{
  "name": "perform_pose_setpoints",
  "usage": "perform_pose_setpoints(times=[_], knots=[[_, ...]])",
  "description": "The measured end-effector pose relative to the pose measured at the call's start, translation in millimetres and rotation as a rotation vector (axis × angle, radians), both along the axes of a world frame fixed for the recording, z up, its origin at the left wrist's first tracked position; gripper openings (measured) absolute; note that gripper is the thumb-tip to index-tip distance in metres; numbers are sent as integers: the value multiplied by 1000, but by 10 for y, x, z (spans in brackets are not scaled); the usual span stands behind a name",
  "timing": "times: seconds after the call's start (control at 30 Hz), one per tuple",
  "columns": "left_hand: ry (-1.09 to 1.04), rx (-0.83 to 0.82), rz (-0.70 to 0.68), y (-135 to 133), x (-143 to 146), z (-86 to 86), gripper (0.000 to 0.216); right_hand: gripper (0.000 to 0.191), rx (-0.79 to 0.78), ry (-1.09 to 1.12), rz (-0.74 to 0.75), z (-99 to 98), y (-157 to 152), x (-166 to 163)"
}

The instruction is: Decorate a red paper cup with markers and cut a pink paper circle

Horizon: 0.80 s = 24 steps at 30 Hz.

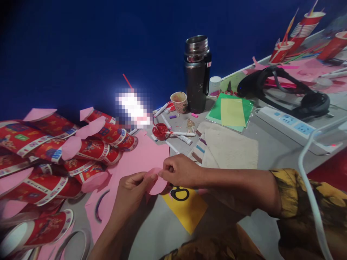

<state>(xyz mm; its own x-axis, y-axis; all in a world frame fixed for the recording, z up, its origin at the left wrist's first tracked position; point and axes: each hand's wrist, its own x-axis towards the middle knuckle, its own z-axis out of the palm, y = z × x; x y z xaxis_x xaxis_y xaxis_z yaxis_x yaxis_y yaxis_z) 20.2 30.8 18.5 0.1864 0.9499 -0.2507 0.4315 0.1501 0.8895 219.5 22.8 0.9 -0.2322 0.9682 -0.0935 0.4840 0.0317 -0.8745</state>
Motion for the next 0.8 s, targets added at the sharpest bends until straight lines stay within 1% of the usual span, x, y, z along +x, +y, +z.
perform_pose_setpoints(times=[0.03, 0.07, 0.13, 0.2, 0.27, 0.37, 0.47, 0.53, 0.63, 0.8], knots=[[-41, -15, 13, 4, -15, -2, 38, 33, 0, -7, -7, 4, 3, 0], [-96, -38, 33, 9, -34, -7, 41, 33, -1, -15, -17, 8, 6, -1], [-227, -106, 86, 21, -76, -25, 52, 33, -8, -23, -30, 15, 11, -3], [-306, -156, 124, 28, -107, -57, 58, 33, -17, -29, -35, 16, 15, -6], [-285, -136, 115, 24, -114, -91, 56, 33, -23, -32, -39, 11, 16, -9], [-145, -83, 56, -4, -86, -118, 45, 33, -30, -30, -46, -8, 19, -21], [-53, -89, 83, -36, -50, -107, 33, 34, -59, -17, -47, -33, 28, -46], [-56, -111, 104, -43, -40, -92, 30, 34, -73, -4, -43, -43, 34, -60], [-110, -131, 121, -25, -44, -89, 30, 34, -67, 16, -37, -25, 39, -54], [-207, -121, 211, 20, -49, -163, 42, 35, -99, 92, -11, 51, 36, 2]])
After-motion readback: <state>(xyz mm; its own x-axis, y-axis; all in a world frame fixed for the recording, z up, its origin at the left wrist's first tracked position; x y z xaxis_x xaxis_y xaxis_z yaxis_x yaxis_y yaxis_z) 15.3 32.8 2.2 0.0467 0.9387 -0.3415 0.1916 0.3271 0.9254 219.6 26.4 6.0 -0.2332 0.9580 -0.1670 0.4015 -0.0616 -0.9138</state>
